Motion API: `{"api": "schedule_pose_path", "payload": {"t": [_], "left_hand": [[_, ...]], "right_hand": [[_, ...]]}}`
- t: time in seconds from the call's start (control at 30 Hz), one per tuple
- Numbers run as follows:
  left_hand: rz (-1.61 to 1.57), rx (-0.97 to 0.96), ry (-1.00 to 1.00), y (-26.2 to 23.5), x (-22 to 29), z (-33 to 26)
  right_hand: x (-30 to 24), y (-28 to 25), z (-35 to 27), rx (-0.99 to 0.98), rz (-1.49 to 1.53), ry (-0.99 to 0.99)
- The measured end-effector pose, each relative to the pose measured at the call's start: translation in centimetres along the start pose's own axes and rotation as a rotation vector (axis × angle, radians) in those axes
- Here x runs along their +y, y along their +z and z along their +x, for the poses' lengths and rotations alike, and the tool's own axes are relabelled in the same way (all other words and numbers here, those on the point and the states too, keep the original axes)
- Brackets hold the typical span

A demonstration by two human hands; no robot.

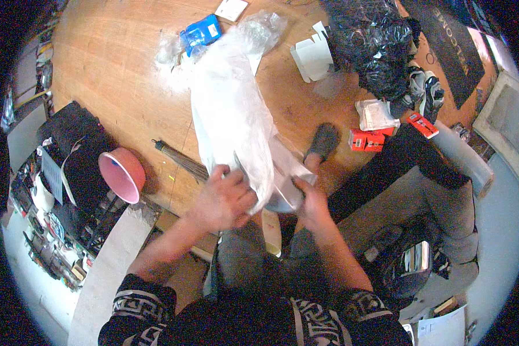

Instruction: The person discards a small item into a trash bin, then enters a cluttered room and sweeps the floor with a broom. They pick up scattered debris by hand and place it into a plastic bag, then gather several small boxes and place them on a shelf.

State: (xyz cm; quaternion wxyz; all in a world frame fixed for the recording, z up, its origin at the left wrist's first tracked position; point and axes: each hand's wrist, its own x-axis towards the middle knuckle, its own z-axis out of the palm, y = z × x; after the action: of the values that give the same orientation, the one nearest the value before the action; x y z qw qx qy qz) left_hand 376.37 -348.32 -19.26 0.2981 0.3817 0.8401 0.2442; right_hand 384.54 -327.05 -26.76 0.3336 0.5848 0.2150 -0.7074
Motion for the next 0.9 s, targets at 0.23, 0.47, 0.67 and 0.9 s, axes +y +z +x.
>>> {"api": "schedule_pose_path", "payload": {"t": [0.23, 0.47, 0.67, 0.9], "left_hand": [[-0.312, 0.180, -0.131, 1.4, 5.1, -2.9], [-0.723, 1.071, -0.741, -2.0, 2.0, -1.7], [-0.994, 0.992, -1.047, 0.9, 7.6, -3.1], [-0.538, 0.946, -1.052, 8.5, 4.4, -2.4]], "right_hand": [[2.3, 7.0, 6.5, -0.104, -0.167, -0.267], [-1.0, 3.1, 10.8, 0.100, -1.245, -0.485], [-2.2, 0.8, 9.3, -0.038, -1.553, -0.828], [-1.9, 0.6, 13.0, -0.079, -1.284, -0.705]]}}
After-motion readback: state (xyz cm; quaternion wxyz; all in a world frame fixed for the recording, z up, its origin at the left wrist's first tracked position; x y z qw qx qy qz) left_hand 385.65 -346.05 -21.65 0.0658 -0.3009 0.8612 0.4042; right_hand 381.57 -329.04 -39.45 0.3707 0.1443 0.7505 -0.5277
